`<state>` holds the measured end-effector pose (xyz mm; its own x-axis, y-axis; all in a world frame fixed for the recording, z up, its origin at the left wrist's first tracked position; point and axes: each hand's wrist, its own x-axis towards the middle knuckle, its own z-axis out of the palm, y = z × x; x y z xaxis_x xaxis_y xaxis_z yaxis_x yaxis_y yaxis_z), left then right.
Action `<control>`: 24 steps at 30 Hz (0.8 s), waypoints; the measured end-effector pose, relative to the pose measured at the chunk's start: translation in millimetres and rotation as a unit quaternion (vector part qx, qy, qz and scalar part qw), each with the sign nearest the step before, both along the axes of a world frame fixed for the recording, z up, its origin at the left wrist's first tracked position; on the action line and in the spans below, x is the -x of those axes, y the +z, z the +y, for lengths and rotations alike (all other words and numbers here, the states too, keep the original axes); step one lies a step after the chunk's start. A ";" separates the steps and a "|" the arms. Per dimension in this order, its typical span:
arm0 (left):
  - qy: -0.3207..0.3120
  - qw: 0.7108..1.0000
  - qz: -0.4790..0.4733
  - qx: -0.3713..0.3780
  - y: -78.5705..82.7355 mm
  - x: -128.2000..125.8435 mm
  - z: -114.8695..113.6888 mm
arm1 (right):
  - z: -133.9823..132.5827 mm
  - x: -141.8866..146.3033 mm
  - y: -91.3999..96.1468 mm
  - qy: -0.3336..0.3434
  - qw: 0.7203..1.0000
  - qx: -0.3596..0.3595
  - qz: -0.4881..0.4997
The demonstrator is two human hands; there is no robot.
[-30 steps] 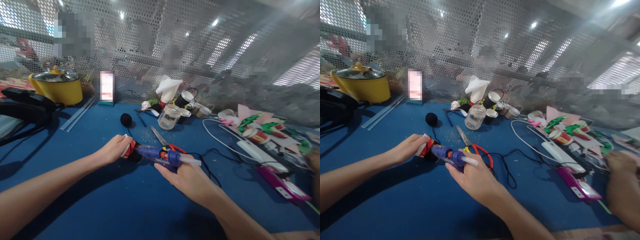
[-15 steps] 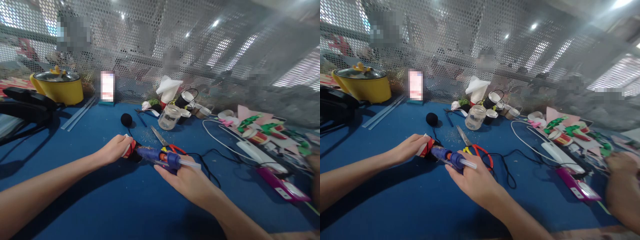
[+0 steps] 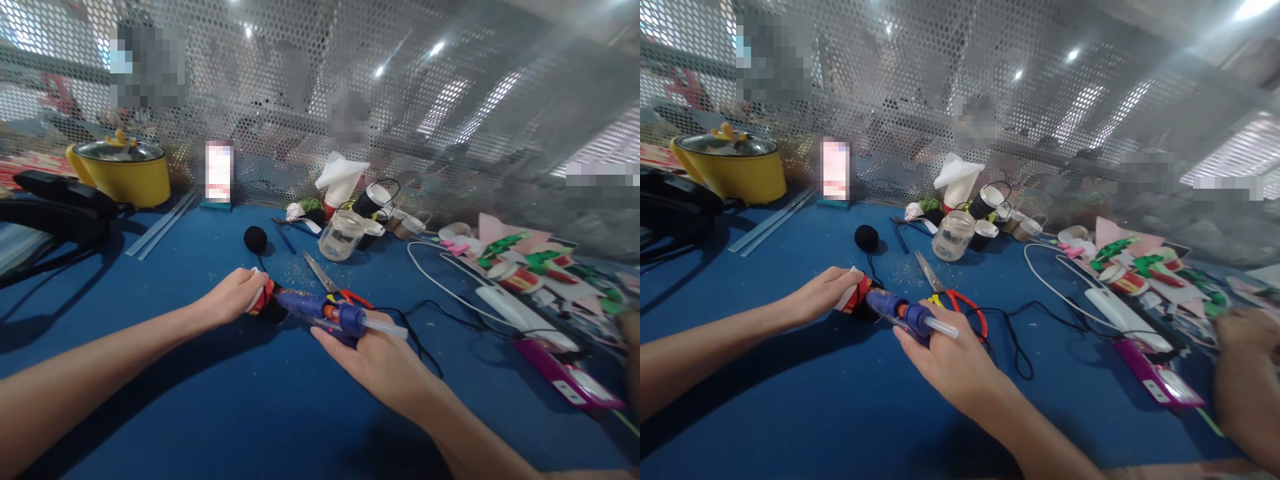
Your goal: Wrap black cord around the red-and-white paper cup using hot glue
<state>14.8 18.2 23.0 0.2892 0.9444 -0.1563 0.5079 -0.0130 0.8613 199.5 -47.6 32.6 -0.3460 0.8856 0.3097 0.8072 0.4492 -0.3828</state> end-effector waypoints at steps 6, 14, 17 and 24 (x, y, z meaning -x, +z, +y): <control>0.004 1.000 0.003 -0.007 -1.8 0.5 1.6 | -0.8 -0.7 -1.3 0.007 1.000 -0.004 -0.008; 0.002 1.000 -0.010 -0.002 -5.6 1.4 1.7 | -2.2 0.0 -2.0 0.014 1.000 0.004 -0.004; 0.001 1.000 -0.014 -0.001 -5.6 0.9 1.5 | -3.0 -0.2 -2.8 0.017 1.000 0.006 -0.006; 0.004 1.000 -0.014 -0.002 -4.3 1.0 1.3 | -2.5 0.4 -2.9 0.018 1.000 0.017 0.002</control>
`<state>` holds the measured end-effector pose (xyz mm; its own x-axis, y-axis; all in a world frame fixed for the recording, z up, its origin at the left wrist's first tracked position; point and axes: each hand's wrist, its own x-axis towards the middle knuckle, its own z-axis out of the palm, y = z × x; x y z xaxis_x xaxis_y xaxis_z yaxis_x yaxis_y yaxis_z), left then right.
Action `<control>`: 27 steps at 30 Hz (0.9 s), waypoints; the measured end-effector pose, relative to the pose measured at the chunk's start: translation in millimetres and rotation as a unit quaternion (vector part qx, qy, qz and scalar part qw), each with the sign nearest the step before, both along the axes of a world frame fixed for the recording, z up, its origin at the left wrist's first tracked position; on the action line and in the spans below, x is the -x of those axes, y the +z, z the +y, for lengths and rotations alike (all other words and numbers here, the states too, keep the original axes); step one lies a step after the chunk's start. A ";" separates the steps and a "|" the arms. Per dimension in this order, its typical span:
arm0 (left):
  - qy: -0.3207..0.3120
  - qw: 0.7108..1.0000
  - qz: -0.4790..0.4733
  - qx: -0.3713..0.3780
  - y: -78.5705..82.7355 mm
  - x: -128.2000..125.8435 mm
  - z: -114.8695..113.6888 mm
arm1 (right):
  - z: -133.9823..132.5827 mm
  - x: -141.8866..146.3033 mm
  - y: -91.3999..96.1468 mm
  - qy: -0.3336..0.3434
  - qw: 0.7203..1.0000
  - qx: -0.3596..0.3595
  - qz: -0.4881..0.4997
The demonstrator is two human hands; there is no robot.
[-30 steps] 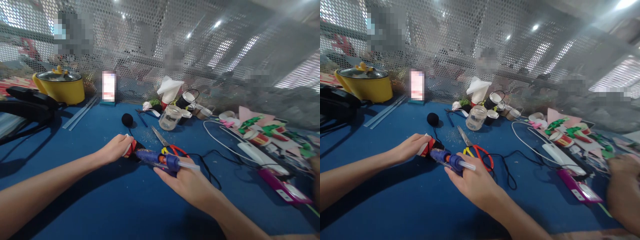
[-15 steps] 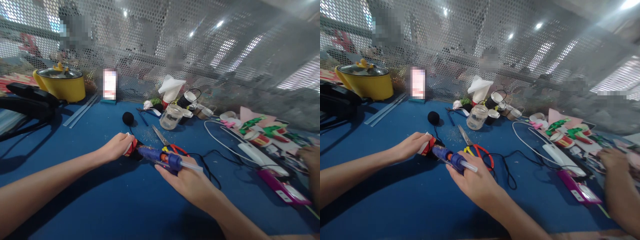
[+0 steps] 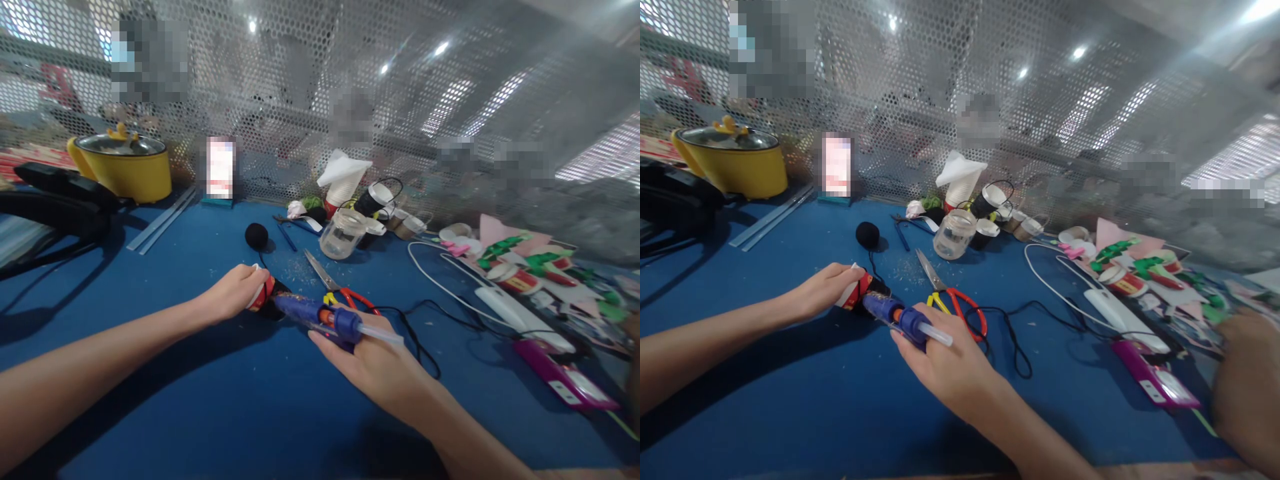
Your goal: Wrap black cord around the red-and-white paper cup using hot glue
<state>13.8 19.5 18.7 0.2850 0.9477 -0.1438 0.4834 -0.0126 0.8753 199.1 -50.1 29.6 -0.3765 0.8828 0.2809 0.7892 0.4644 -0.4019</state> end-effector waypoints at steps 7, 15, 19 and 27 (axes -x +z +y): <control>0.003 1.000 0.002 -0.005 -1.9 0.4 0.1 | -1.9 1.3 1.5 0.006 1.000 0.010 0.005; -0.009 1.000 0.006 -0.009 -3.2 1.3 0.4 | -0.7 1.9 2.5 0.003 1.000 0.000 -0.005; -0.025 0.999 0.020 -0.022 -3.4 3.4 -0.5 | 1.5 1.2 5.5 -0.029 0.999 0.008 0.011; -0.051 0.997 0.019 -0.056 -5.6 5.2 0.6 | 5.6 -1.3 8.9 -0.051 0.998 0.042 0.018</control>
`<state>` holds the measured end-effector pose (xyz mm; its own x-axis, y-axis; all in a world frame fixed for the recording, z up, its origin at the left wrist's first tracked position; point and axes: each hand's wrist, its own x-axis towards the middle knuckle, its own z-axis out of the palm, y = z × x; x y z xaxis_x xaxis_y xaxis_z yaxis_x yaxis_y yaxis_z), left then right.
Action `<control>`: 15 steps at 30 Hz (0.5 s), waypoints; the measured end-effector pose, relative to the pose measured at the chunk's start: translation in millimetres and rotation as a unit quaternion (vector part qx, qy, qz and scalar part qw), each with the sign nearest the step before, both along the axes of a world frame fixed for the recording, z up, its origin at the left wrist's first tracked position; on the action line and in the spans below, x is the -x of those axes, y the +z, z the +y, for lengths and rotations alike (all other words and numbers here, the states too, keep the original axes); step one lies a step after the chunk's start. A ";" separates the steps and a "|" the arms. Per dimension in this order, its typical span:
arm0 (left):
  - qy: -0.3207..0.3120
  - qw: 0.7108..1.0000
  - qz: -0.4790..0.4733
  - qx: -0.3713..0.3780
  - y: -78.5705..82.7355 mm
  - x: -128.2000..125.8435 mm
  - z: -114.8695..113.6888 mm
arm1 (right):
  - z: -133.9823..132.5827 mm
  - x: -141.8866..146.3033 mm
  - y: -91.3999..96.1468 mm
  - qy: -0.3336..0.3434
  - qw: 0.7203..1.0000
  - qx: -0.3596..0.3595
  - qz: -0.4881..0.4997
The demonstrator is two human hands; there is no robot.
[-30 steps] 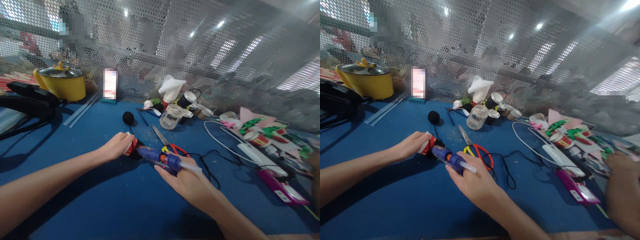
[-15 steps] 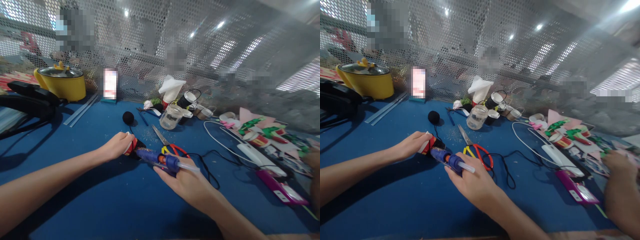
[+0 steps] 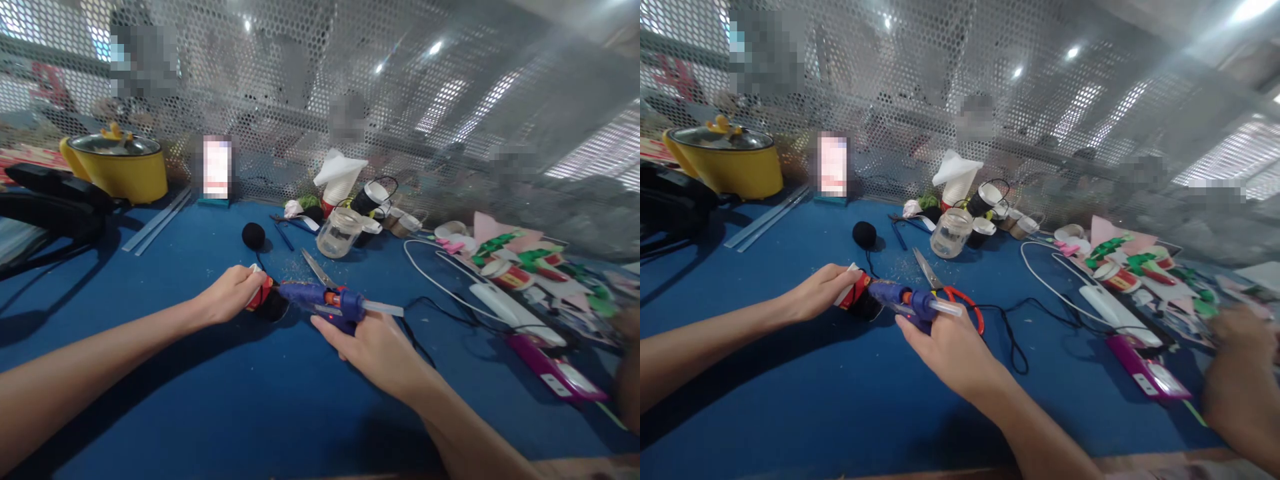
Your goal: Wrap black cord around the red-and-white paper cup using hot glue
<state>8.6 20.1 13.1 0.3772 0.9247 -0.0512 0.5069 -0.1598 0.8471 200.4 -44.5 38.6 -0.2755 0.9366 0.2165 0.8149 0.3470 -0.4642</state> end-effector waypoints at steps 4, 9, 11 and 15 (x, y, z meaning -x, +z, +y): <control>-0.007 1.000 0.002 -0.005 1.2 -0.3 -0.9 | -0.9 -1.4 -0.3 -0.002 1.000 0.017 0.009; -0.011 1.000 0.002 0.000 1.9 -0.2 -1.7 | -2.8 -1.6 1.8 0.008 0.999 0.026 0.020; -0.014 1.000 0.003 -0.003 1.7 0.2 -1.8 | -1.8 -1.7 2.9 0.008 0.999 0.021 0.024; -0.021 1.000 0.010 -0.011 1.1 1.4 -1.8 | -0.9 -2.1 4.4 -0.008 0.999 0.023 0.021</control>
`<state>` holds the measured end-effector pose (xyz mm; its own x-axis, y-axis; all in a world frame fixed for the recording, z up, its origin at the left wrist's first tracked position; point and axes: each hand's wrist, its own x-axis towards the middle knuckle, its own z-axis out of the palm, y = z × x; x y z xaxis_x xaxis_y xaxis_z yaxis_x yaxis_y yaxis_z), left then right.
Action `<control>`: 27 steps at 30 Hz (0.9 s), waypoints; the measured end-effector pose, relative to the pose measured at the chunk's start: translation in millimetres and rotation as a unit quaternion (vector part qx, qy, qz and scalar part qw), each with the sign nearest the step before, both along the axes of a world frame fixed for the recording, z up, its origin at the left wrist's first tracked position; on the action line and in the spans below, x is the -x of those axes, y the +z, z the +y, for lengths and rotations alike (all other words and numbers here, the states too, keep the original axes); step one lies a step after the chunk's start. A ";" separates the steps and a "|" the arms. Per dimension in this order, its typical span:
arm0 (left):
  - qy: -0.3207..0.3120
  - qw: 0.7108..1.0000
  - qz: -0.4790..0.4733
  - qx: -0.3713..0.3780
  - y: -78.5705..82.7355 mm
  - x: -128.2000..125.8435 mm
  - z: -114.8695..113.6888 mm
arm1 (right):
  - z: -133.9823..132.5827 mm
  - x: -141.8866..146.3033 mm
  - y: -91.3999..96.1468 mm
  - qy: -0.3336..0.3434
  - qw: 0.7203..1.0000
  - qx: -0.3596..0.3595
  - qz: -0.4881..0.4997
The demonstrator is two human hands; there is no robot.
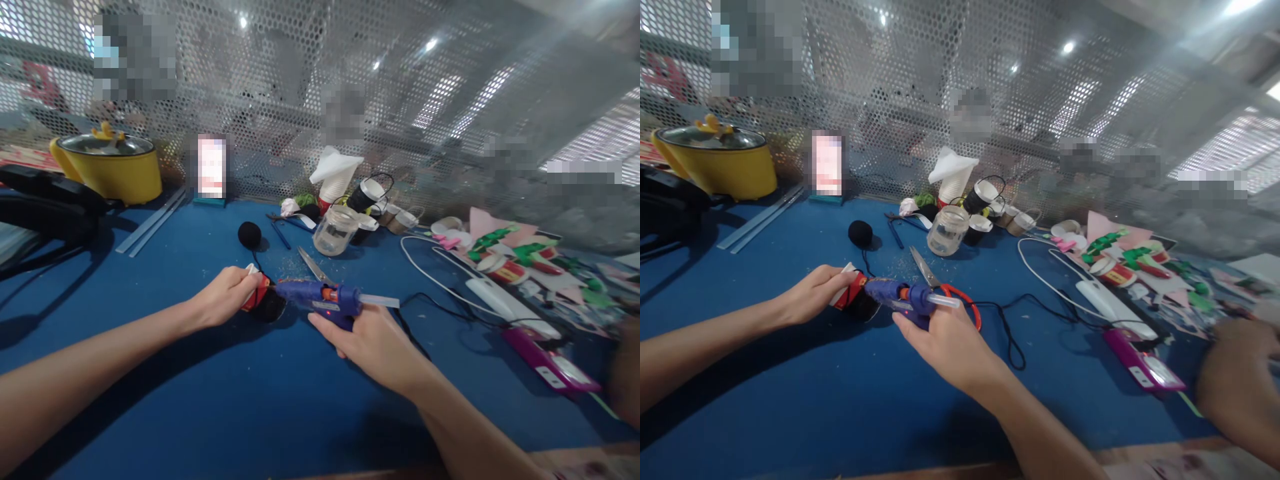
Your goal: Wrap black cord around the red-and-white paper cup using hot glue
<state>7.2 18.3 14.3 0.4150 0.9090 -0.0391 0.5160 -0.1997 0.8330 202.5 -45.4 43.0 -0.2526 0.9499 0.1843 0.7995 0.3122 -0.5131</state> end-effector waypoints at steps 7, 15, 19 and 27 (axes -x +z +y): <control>-0.012 1.000 0.007 -0.013 -0.7 0.7 -1.8 | 1.9 0.4 4.1 -0.015 0.996 0.071 0.049; -0.021 0.999 0.012 -0.021 -1.0 0.8 -2.1 | 2.6 0.4 6.9 -0.016 0.990 0.109 0.086; -0.024 0.999 0.014 -0.024 -0.5 0.6 -1.9 | 3.6 0.2 7.5 -0.022 0.989 0.115 0.094; -0.016 0.999 0.024 -0.021 3.2 -0.6 -3.5 | 4.7 -1.6 6.9 -0.018 0.987 0.121 0.101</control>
<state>7.8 14.8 17.4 0.4421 0.8967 -0.0213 0.5484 -0.2515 0.7975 204.1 -40.7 49.9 -0.1998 0.9798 -0.0066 0.6816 0.1341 -0.7193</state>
